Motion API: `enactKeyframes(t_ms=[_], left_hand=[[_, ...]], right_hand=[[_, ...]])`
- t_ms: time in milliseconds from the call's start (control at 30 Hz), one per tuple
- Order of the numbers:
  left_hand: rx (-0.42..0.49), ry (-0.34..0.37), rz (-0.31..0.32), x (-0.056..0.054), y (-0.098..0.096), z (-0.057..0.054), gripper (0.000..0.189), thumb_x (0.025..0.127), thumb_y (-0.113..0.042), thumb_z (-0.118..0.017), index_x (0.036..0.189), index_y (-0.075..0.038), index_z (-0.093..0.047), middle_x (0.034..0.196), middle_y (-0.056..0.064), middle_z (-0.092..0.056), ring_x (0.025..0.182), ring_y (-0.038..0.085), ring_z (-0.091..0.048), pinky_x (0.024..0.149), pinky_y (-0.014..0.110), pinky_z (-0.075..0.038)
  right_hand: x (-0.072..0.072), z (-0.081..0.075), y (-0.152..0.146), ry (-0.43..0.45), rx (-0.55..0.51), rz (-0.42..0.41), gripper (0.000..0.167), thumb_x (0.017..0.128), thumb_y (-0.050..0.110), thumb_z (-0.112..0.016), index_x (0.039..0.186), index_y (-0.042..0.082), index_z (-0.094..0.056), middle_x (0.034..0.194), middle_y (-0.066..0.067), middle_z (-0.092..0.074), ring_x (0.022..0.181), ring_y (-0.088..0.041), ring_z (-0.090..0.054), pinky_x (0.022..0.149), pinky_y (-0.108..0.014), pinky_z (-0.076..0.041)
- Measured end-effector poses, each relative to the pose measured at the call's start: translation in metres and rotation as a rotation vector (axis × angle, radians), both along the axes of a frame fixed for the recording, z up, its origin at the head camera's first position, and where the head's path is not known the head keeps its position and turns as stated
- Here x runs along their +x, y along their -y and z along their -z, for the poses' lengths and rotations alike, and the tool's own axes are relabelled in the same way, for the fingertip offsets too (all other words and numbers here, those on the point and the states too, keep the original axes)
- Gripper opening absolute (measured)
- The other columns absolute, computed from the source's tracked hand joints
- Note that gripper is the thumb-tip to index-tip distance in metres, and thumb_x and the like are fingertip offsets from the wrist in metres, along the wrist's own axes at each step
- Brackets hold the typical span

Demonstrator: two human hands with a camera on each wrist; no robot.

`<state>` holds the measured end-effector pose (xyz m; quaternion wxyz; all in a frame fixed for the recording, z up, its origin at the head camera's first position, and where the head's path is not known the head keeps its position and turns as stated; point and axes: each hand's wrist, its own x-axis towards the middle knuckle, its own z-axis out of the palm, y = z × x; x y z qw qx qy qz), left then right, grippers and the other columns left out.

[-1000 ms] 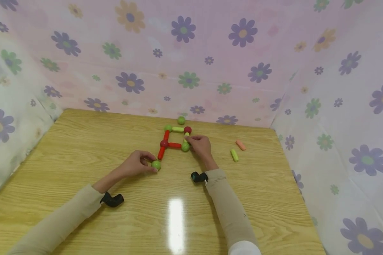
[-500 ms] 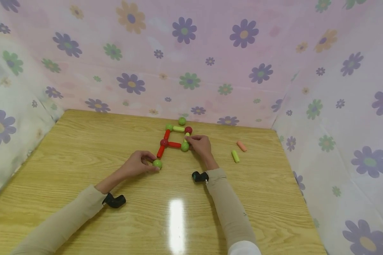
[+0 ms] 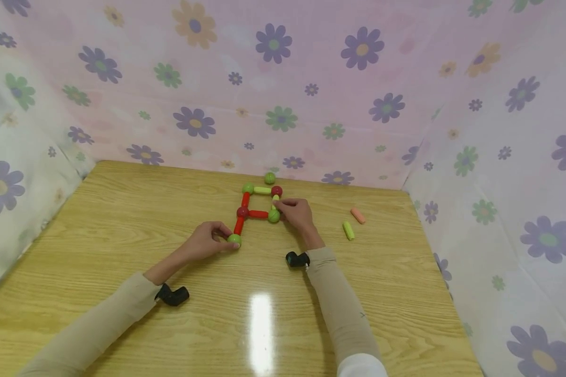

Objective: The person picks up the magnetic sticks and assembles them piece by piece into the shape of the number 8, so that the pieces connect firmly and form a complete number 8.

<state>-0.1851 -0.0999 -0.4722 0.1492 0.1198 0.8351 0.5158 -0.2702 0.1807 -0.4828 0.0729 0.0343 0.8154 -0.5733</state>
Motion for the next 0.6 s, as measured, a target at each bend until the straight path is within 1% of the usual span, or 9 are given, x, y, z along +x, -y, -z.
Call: enactKeyframes(t_ms=[100,200,267,433,600], left_hand=[[-0.015,-0.018,0.001,-0.0006,-0.0010,0.0009,0.034,0.085,-0.025,-0.085,0.105,-0.004,-0.068,0.104,0.008,-0.068,0.095,0.019,-0.067,0.086,0.037,-0.055],[-0.024,-0.020,-0.005,-0.0006,-0.0025,0.0005,0.034,0.084,-0.027,-0.085,0.104,-0.005,-0.068,0.103,0.006,-0.069,0.095,0.018,-0.066,0.085,0.037,-0.054],[-0.028,-0.015,-0.011,-0.0007,-0.0035,0.0006,0.034,0.084,-0.028,-0.086,0.103,-0.006,-0.068,0.102,0.005,-0.069,0.093,0.018,-0.066,0.083,0.036,-0.054],[-0.003,0.008,-0.037,-0.0015,-0.0058,0.0008,0.035,0.081,-0.029,-0.088,0.100,-0.007,-0.069,0.099,0.005,-0.069,0.087,0.017,-0.065,0.075,0.032,-0.052],[0.005,0.004,-0.049,-0.0033,-0.0064,0.0031,0.038,0.080,-0.030,-0.089,0.101,-0.006,-0.069,0.098,0.006,-0.070,0.084,0.017,-0.064,0.073,0.031,-0.052]], right_hand=[[0.0001,0.0012,-0.0023,-0.023,0.009,-0.030,0.036,0.097,0.034,-0.071,0.117,0.004,-0.076,0.104,-0.010,-0.074,0.074,-0.012,-0.067,0.070,-0.026,-0.056],[-0.0005,0.0019,-0.0035,-0.022,0.018,-0.041,0.038,0.097,0.035,-0.070,0.118,0.004,-0.075,0.108,-0.013,-0.074,0.075,-0.012,-0.067,0.071,-0.026,-0.056],[-0.0005,0.0021,-0.0040,-0.016,0.017,-0.044,0.038,0.098,0.036,-0.070,0.119,0.004,-0.075,0.109,-0.013,-0.074,0.075,-0.011,-0.067,0.072,-0.026,-0.056],[0.0003,0.0008,-0.0047,-0.012,0.003,-0.053,0.039,0.098,0.034,-0.070,0.122,0.003,-0.073,0.111,-0.014,-0.072,0.076,-0.012,-0.066,0.072,-0.025,-0.056],[0.0017,-0.0005,-0.0043,-0.018,0.007,-0.066,0.042,0.098,0.035,-0.069,0.125,0.002,-0.071,0.116,-0.018,-0.071,0.076,-0.011,-0.066,0.072,-0.025,-0.055]])
